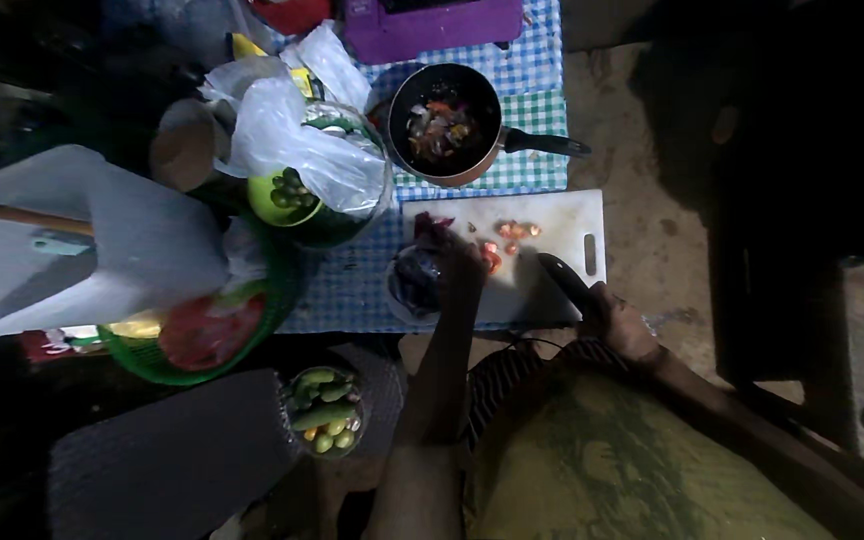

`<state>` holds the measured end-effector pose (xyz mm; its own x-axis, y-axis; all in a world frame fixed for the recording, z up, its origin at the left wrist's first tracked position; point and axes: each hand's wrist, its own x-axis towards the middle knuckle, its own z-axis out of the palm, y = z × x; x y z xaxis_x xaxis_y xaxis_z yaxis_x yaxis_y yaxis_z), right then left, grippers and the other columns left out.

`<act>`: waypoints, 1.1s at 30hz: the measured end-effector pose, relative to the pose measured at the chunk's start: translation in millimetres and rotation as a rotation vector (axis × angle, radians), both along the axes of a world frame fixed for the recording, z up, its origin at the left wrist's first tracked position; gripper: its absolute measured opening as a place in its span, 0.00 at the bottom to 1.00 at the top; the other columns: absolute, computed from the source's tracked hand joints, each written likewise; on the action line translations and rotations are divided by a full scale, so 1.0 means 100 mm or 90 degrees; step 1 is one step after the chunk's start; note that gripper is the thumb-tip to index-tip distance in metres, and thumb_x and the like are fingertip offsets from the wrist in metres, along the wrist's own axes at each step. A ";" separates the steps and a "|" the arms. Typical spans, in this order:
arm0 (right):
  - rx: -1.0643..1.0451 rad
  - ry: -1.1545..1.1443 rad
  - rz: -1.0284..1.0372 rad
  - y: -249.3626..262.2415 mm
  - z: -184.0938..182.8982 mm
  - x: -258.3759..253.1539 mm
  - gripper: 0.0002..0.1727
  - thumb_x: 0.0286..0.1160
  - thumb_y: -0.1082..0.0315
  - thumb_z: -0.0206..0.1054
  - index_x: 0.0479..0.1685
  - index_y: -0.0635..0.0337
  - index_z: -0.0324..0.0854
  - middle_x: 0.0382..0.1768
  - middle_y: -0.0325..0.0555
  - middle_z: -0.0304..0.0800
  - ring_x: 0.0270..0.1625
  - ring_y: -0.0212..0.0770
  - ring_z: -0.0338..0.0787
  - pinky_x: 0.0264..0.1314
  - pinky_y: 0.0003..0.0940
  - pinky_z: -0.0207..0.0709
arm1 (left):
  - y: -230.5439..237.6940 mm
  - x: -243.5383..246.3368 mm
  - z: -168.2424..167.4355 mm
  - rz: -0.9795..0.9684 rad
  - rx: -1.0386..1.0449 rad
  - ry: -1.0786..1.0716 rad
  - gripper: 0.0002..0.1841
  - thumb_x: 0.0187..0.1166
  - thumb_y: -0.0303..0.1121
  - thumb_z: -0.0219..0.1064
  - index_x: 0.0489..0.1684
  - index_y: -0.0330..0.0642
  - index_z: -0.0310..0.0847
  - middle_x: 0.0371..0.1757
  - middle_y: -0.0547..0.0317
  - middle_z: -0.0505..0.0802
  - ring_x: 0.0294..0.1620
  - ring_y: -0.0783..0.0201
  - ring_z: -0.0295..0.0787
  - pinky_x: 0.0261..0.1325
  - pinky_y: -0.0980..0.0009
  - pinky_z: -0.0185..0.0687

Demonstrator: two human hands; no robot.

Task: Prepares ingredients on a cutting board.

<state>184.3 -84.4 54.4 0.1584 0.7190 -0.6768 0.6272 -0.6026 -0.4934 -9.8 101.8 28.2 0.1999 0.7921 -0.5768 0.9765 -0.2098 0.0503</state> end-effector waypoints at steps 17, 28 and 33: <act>0.141 -0.156 0.139 -0.30 -0.14 -0.23 0.20 0.86 0.65 0.59 0.69 0.70 0.75 0.60 0.71 0.88 0.49 0.72 0.93 0.52 0.67 0.82 | -0.64 0.53 -0.23 0.100 -0.112 -0.237 0.22 0.78 0.31 0.69 0.70 0.33 0.80 0.70 0.35 0.86 0.74 0.39 0.81 0.74 0.40 0.75; 0.120 -0.140 0.180 -0.30 -0.12 -0.22 0.18 0.90 0.67 0.52 0.66 0.72 0.73 0.57 0.71 0.86 0.46 0.69 0.94 0.47 0.60 0.86 | -0.86 0.47 -0.35 0.204 -0.110 -0.339 0.18 0.83 0.29 0.66 0.66 0.29 0.80 0.63 0.35 0.89 0.68 0.43 0.86 0.74 0.47 0.76; -0.006 -0.106 0.191 -0.10 -0.05 -0.23 0.22 0.90 0.70 0.51 0.78 0.71 0.67 0.67 0.72 0.82 0.57 0.71 0.91 0.59 0.64 0.82 | -0.88 0.43 -0.49 0.199 -0.065 -0.351 0.17 0.78 0.26 0.67 0.61 0.23 0.81 0.60 0.30 0.89 0.65 0.40 0.86 0.71 0.46 0.78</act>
